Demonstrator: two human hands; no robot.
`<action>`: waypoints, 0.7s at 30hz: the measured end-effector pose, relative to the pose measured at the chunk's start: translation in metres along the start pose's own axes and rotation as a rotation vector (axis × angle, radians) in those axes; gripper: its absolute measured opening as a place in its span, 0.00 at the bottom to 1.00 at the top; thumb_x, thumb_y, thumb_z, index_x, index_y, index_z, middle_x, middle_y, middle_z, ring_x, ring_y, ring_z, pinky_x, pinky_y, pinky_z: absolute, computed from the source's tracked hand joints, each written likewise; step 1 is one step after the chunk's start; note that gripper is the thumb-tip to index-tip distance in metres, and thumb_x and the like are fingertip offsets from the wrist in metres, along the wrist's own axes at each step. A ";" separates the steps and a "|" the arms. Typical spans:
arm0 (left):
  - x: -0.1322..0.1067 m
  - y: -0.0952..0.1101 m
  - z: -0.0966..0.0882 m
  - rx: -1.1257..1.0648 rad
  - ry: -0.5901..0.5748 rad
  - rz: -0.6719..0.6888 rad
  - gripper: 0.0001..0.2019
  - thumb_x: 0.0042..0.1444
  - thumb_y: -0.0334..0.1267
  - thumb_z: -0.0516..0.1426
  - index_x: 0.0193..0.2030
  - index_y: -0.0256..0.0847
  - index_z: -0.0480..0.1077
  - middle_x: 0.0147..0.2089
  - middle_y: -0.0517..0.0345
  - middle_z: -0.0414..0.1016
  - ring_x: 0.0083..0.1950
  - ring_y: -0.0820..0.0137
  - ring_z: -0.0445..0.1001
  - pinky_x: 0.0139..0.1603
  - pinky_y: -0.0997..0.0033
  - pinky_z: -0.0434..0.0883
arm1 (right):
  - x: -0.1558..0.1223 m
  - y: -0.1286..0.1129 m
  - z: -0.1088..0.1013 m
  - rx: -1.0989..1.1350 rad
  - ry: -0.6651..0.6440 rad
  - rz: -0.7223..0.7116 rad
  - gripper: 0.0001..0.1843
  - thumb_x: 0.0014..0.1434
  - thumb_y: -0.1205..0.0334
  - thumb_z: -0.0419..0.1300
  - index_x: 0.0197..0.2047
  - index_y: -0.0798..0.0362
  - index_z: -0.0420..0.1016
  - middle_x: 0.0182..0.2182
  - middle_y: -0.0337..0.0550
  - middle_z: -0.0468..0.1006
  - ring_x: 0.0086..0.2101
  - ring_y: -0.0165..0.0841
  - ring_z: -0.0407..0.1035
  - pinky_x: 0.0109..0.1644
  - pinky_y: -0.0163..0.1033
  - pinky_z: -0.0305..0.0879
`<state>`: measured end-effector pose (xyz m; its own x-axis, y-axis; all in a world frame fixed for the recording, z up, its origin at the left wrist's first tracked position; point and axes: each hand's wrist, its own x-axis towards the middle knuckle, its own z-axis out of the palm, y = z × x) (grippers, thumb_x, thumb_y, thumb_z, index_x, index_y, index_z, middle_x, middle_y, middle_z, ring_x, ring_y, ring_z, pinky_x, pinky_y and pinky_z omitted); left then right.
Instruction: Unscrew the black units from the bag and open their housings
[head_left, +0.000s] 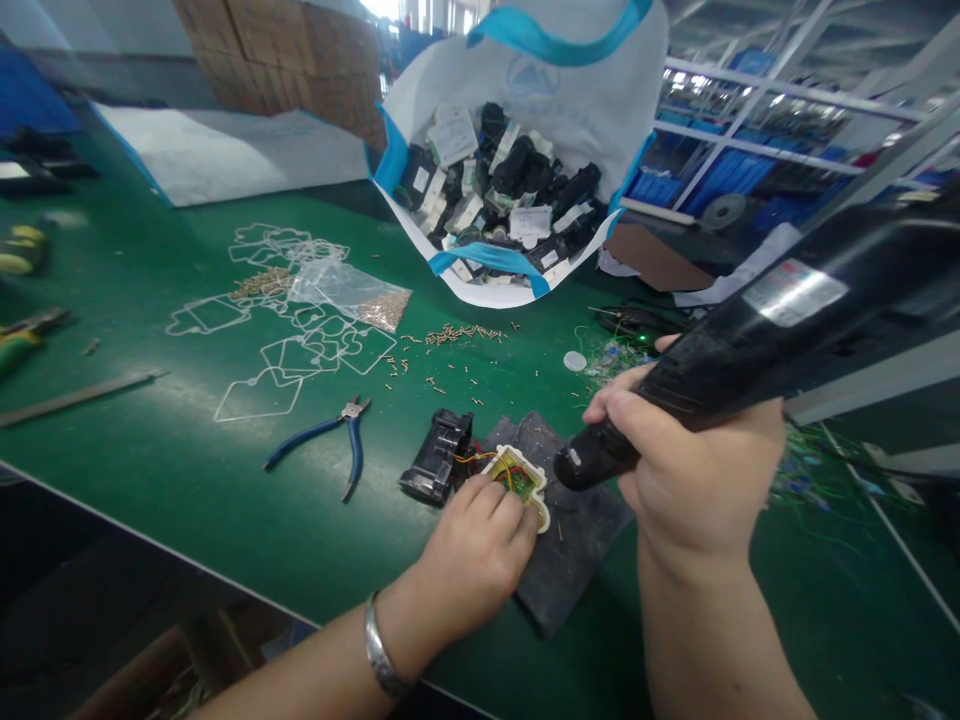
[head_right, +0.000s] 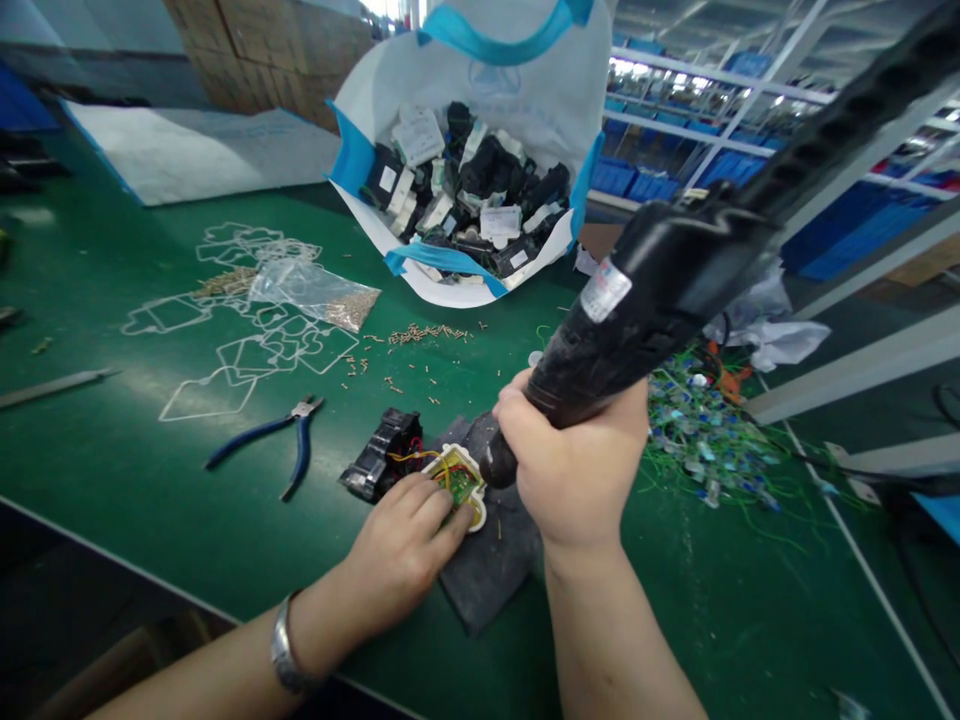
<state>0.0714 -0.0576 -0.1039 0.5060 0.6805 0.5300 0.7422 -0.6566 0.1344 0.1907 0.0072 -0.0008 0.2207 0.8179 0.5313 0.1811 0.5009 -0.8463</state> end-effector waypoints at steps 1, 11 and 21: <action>0.000 -0.001 0.000 0.002 0.026 0.010 0.10 0.58 0.30 0.47 0.42 0.32 0.68 0.31 0.52 0.66 0.38 0.65 0.65 0.43 0.59 0.67 | 0.001 0.001 0.000 -0.008 0.004 -0.001 0.12 0.43 0.70 0.59 0.32 0.54 0.62 0.24 0.35 0.68 0.24 0.31 0.66 0.31 0.39 0.66; 0.003 -0.002 -0.003 -0.018 0.150 0.088 0.10 0.58 0.27 0.47 0.40 0.31 0.68 0.27 0.57 0.67 0.34 0.71 0.67 0.54 0.53 0.63 | 0.011 0.012 -0.003 0.112 -0.018 0.018 0.13 0.41 0.73 0.58 0.31 0.54 0.60 0.20 0.33 0.67 0.19 0.31 0.65 0.24 0.36 0.63; 0.003 -0.002 0.000 -0.012 0.159 0.091 0.09 0.57 0.27 0.47 0.40 0.32 0.68 0.26 0.58 0.67 0.33 0.72 0.67 0.55 0.54 0.63 | 0.019 0.032 0.003 0.230 0.030 0.245 0.16 0.36 0.70 0.57 0.30 0.54 0.57 0.16 0.31 0.64 0.15 0.30 0.62 0.17 0.33 0.60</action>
<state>0.0716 -0.0539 -0.1026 0.4943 0.5590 0.6657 0.6906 -0.7177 0.0898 0.1975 0.0397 -0.0177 0.2598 0.9148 0.3092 -0.1009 0.3441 -0.9335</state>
